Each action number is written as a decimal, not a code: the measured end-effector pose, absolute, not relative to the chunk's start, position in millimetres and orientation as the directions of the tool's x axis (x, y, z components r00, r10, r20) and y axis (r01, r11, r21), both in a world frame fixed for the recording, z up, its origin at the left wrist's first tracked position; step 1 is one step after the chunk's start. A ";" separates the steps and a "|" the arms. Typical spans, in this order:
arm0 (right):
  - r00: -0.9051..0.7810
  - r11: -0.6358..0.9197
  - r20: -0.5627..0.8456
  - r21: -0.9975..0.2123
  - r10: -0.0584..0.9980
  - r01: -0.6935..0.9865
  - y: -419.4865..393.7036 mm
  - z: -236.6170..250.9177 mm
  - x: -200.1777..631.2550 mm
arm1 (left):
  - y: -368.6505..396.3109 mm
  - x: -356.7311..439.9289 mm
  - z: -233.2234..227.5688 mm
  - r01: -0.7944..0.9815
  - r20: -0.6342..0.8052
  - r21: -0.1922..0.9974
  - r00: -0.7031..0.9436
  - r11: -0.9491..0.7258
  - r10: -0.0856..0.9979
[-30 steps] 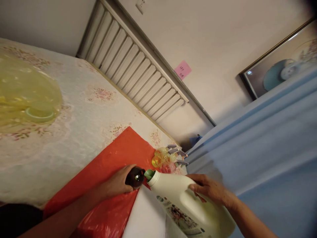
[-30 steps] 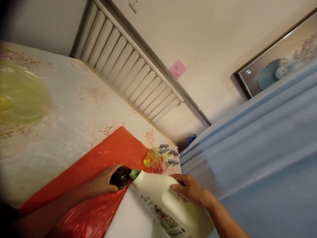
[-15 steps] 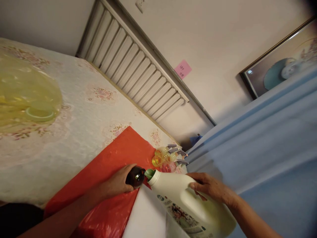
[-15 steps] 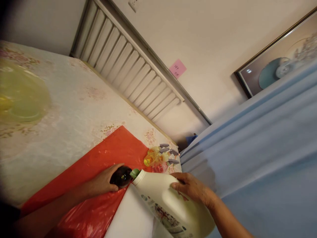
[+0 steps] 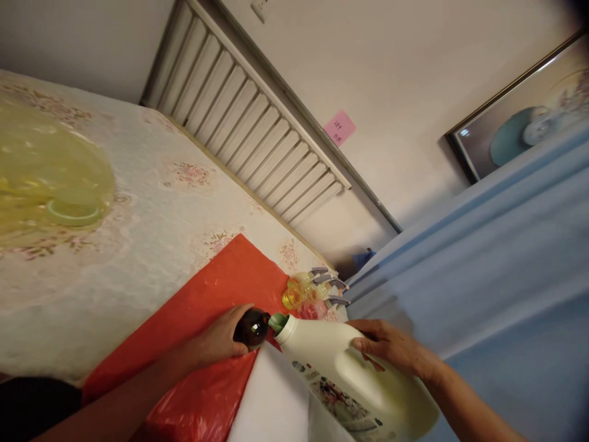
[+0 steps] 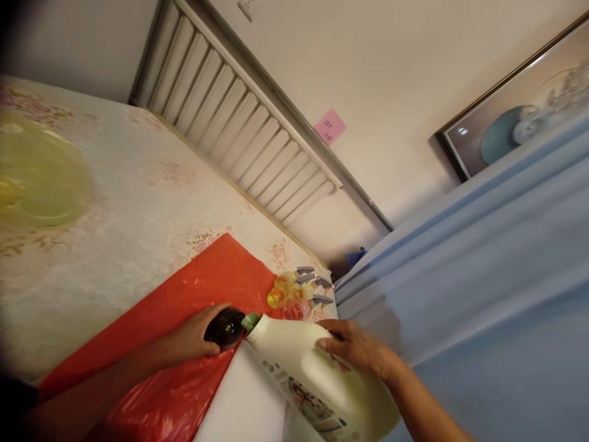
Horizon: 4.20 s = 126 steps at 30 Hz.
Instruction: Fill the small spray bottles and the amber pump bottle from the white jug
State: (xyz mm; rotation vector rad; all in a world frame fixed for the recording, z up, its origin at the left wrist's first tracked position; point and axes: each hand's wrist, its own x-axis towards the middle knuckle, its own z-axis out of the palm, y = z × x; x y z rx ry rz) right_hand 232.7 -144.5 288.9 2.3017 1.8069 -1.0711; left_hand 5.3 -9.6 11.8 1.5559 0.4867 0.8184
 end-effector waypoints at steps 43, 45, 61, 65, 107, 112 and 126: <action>0.084 -0.321 -0.520 -0.386 0.850 0.865 -143.5 288.8 233.7 | -9.1 7.6 8.4 -0.114 0.192 0.981 0.654 -0.156 0.732; 0.076 -0.319 -0.523 -0.391 0.849 0.863 -143.3 288.8 233.9 | -9.1 7.7 8.7 -0.115 0.192 0.981 0.655 -0.155 0.731; 0.079 -0.313 -0.528 -0.371 0.846 0.874 -142.8 289.8 234.4 | -8.2 9.5 6.9 -0.155 0.210 0.977 0.658 -0.144 0.723; 0.081 -0.320 -0.532 -0.374 0.843 0.871 -142.5 290.4 233.6 | -7.1 11.4 3.8 -0.165 0.206 0.978 0.671 -0.127 0.712; 0.100 -0.328 -0.543 -0.340 0.833 0.881 -141.6 292.9 232.5 | -6.7 9.8 3.9 -0.126 0.213 0.977 0.666 -0.173 0.715; 0.088 -0.328 -0.544 -0.362 0.834 0.872 -141.4 293.3 232.4 | -7.3 9.2 2.9 -0.124 0.204 0.979 0.664 -0.164 0.720; 0.079 -0.313 -0.543 -0.352 0.836 0.882 -140.1 293.0 232.4 | -7.0 9.3 4.7 -0.104 0.204 0.978 0.652 -0.180 0.730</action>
